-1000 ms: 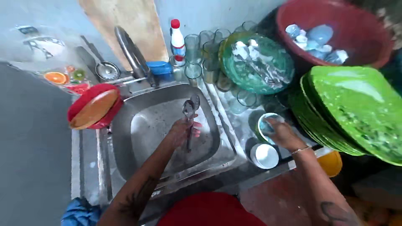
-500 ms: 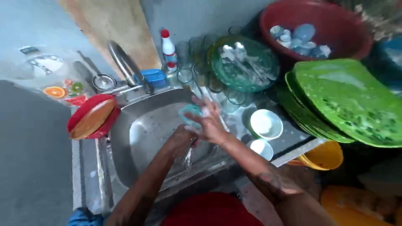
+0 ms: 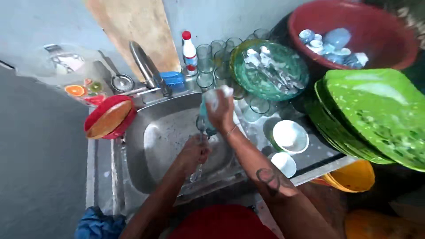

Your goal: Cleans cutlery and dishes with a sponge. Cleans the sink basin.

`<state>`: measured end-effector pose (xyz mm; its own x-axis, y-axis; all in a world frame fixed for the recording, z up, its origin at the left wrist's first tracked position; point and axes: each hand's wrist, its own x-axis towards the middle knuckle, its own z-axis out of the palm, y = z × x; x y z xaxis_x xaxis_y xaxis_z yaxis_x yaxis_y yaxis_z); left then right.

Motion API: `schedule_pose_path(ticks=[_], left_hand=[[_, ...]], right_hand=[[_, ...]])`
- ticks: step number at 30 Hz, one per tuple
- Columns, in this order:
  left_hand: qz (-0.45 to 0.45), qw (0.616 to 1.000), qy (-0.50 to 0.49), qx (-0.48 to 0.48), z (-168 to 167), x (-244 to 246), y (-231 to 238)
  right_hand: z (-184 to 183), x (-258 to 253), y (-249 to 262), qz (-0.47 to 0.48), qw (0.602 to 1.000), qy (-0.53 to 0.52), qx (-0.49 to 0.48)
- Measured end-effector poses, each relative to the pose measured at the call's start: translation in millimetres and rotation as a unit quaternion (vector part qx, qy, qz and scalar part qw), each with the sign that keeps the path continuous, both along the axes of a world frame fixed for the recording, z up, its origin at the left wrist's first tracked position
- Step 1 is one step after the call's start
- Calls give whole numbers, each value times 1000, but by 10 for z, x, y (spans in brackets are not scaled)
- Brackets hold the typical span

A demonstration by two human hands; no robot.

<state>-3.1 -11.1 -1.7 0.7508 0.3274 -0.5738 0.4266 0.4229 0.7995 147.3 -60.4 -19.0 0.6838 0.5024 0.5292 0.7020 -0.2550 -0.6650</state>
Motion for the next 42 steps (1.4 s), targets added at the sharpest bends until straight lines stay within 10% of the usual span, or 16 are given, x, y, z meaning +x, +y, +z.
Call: schedule_pose_path(ticks=[4, 9, 14, 19, 21, 25, 29, 35, 42], left_hand=[[23, 999, -21, 17, 31, -12, 98], [-24, 994, -2, 109, 31, -29, 6], [21, 995, -5, 102, 47, -79, -4], [43, 997, -2, 66, 26, 27, 154], [21, 999, 0, 40, 12, 36, 210], [-34, 997, 5, 76, 46, -72, 253], [80, 979, 8, 187, -44, -46, 264], [181, 968, -107, 139, -262, 51, 320], [232, 941, -141, 200, -193, 188, 753]], right_hand=[[-258, -332, -78, 216, 970, -58, -97], [-360, -146, -51, 148, 978, -94, -114], [11, 240, 174, 19, 965, 260, -11], [-254, -257, -72, 168, 651, 707, 221], [-124, -415, -161, 180, 596, 749, 225], [168, -169, -112, 220, 719, 623, 216], [232, -4, -83, 187, 664, 649, 321], [-38, -895, 62, 146, 812, 563, 43], [84, -1037, 7, 197, 733, 651, -6]])
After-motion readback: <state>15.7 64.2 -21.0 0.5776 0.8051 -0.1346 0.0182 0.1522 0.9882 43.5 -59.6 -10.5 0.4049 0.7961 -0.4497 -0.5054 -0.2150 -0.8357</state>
